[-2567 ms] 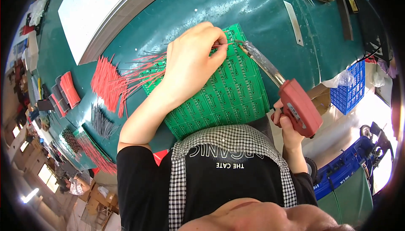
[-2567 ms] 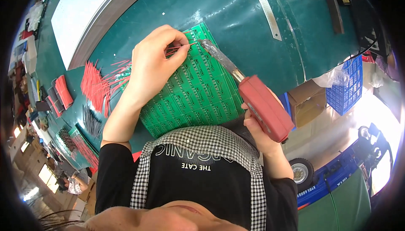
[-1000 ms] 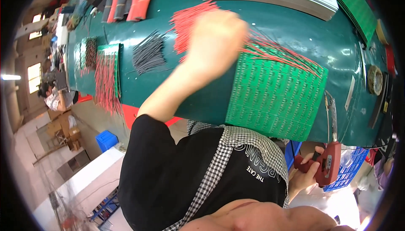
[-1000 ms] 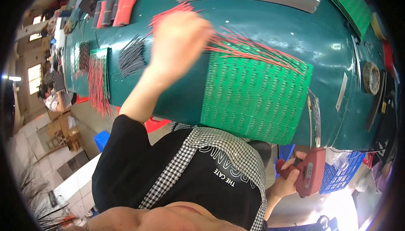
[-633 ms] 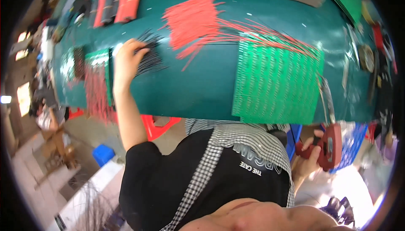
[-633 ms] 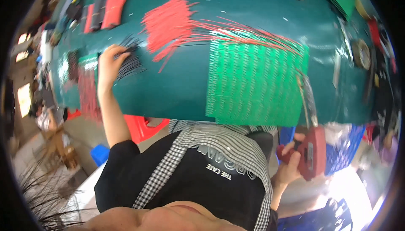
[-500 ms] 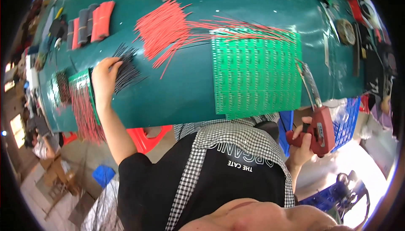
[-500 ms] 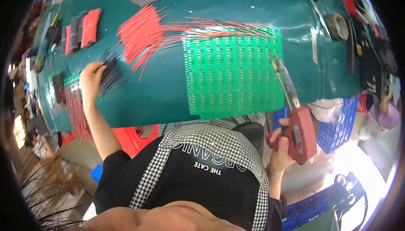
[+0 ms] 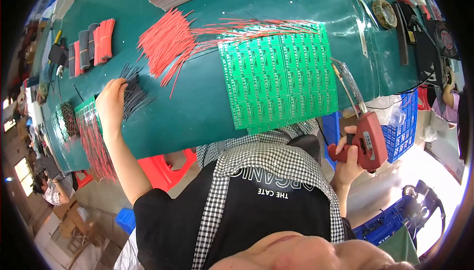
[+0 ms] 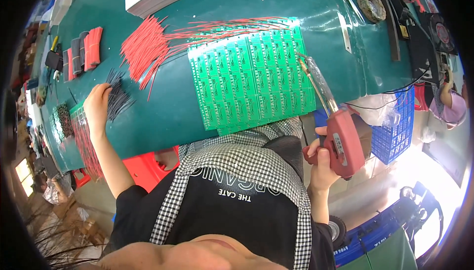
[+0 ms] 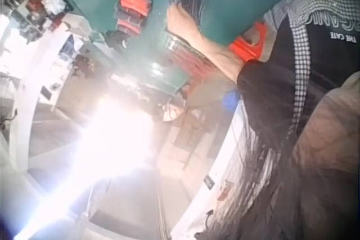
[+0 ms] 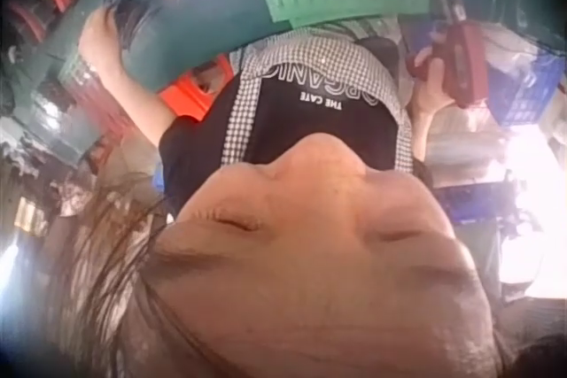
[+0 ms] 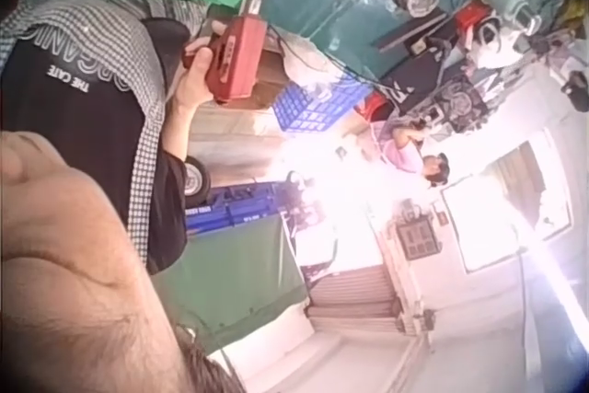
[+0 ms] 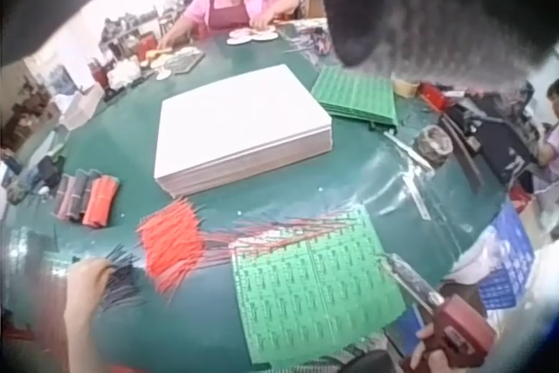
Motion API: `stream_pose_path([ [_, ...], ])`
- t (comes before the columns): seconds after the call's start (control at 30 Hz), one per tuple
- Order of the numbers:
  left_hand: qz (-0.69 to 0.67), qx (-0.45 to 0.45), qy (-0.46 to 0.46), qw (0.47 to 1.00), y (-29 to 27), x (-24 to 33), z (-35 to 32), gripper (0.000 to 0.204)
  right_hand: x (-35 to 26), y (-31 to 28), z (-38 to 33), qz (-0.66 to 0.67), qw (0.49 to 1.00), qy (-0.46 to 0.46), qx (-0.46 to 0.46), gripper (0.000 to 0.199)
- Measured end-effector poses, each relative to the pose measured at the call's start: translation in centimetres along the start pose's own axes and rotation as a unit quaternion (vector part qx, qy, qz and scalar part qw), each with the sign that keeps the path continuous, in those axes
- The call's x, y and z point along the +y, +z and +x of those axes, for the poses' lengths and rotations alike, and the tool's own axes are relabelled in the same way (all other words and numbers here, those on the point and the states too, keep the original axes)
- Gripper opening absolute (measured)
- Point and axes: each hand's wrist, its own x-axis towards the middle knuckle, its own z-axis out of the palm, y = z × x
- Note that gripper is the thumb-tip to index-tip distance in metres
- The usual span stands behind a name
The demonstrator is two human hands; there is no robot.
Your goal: Applying hot glue to secure wires onto a printed circuit board.
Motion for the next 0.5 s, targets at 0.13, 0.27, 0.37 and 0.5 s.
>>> stream_pose_path([
  [0.13, 0.010, 0.014, 0.003, 1.000, -0.3, 0.1, 0.0, 0.015, -0.1, -0.1, -0.1, 0.006, 1.000, 0.001, 0.010, 0.042],
  [0.27, -0.035, 0.053, -0.030, 0.998, -1.5, -0.2, -0.7, 0.015, 0.0, 0.0, 0.2, 0.007, 1.000, 0.001, 0.009, 0.044],
  [0.37, -0.045, 0.068, -0.086, 0.993, -2.2, -1.0, -2.2, 0.014, 0.6, 0.1, 0.3, -0.013, 1.000, -0.007, 0.005, 0.042],
  [0.5, -0.445, 0.301, -0.101, 0.838, -3.2, 3.0, -2.6, 0.007, 0.8, 0.0, 0.0, -0.036, 0.999, -0.001, 0.011, 0.040],
])
